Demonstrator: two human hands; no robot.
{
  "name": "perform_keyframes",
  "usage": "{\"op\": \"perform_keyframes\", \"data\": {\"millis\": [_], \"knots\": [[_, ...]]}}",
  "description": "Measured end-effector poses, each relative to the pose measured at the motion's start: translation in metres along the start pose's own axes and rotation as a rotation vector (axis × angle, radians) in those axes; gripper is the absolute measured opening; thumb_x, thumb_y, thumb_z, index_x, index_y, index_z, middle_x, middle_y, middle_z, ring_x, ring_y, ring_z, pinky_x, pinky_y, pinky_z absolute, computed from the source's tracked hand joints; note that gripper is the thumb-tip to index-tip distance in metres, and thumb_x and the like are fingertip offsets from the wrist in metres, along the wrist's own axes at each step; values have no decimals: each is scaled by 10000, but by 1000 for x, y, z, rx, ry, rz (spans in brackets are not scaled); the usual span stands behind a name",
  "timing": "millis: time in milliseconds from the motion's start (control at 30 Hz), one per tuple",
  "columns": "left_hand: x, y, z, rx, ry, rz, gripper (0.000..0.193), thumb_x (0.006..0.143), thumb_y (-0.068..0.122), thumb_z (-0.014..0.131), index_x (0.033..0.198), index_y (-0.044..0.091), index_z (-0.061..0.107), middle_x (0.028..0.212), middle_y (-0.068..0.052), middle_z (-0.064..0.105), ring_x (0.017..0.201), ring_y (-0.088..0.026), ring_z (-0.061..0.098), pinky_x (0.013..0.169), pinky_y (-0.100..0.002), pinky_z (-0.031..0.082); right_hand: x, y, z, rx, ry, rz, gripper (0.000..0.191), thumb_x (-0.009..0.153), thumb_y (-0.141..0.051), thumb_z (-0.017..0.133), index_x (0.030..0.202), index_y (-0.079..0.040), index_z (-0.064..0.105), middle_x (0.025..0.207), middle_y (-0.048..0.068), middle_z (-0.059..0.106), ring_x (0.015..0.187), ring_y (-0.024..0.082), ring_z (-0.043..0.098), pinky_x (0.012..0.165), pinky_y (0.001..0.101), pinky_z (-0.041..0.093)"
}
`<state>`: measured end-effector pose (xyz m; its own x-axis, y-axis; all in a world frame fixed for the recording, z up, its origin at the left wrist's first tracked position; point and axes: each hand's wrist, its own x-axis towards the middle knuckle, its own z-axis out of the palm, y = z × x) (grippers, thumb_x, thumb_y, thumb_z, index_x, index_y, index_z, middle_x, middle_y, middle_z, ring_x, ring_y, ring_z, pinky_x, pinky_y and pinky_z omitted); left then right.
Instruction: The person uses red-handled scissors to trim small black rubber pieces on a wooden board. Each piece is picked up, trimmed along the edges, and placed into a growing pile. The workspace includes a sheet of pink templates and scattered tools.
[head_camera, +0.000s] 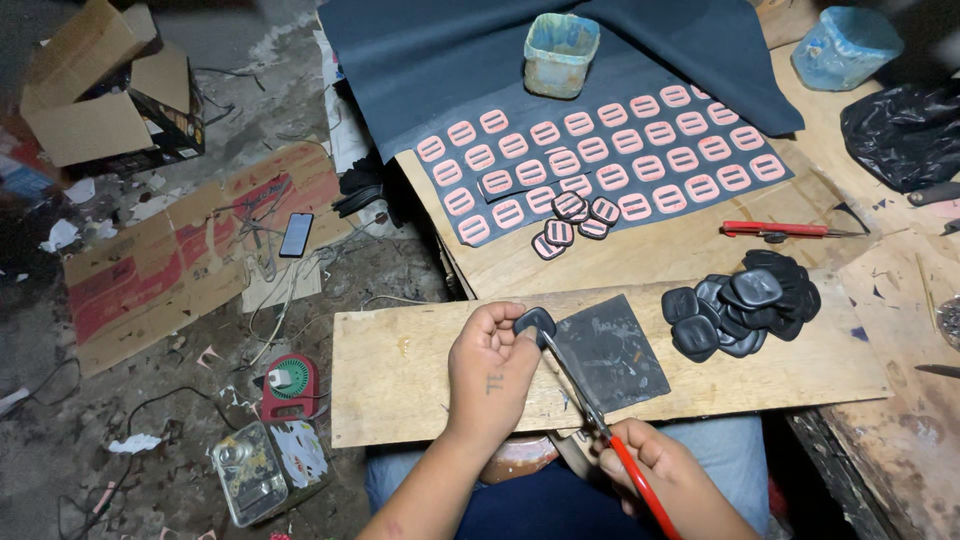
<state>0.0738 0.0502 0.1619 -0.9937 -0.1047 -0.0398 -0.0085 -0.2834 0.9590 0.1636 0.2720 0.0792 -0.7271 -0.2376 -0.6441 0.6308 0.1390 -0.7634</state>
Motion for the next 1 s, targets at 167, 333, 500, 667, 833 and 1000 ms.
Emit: {"op": "perform_keyframes", "data": {"millis": [167, 333, 500, 667, 833, 1000], "knots": [[-8, 4, -1, 304, 14, 50, 201, 898, -38, 636, 1098, -50, 652, 855, -42, 690, 703, -48, 610, 623, -188, 510, 0, 5, 3, -57, 44, -236, 257, 881, -140, 745, 1103, -46, 659, 766, -42, 584, 679, 39, 494, 607, 211, 429], [-7, -1, 3, 95, -9, -41, 207, 889, -40, 641, 1095, -62, 627, 884, -61, 693, 756, -64, 643, 672, -198, 520, -4, -3, 10, -185, 171, -332, 273, 834, -126, 790, 1070, -23, 700, 794, -21, 661, 725, 39, 563, 656, 214, 488], [-2, -7, 1, -39, 39, -74, 196, 895, -38, 652, 1083, -75, 611, 923, -80, 700, 791, -84, 669, 722, -209, 541, -13, -18, 14, -229, 230, -237, 276, 806, -120, 809, 1046, -19, 719, 825, 24, 751, 774, 62, 642, 733, 226, 540], [1, -13, -2, -72, 46, -73, 199, 892, -43, 645, 1085, -73, 608, 919, -87, 698, 777, -88, 666, 715, -211, 534, -17, -27, 14, -197, 223, -254, 260, 805, -113, 788, 1039, -12, 736, 838, 39, 773, 789, 69, 670, 752, 232, 550], [1, -15, -3, -45, 49, -49, 185, 897, -35, 665, 1072, -65, 614, 897, -79, 688, 754, -78, 645, 693, -209, 523, -17, -28, 13, -270, 258, -267, 236, 806, -125, 787, 1012, -18, 745, 792, 37, 756, 753, 73, 648, 717, 236, 546], [-1, -15, -2, -27, 45, -36, 172, 897, -27, 679, 1056, -57, 621, 885, -67, 684, 755, -71, 641, 692, -206, 525, -16, -25, 12, -285, 276, -275, 227, 797, -140, 800, 987, -28, 748, 747, 27, 734, 707, 74, 625, 665, 241, 535]]}}
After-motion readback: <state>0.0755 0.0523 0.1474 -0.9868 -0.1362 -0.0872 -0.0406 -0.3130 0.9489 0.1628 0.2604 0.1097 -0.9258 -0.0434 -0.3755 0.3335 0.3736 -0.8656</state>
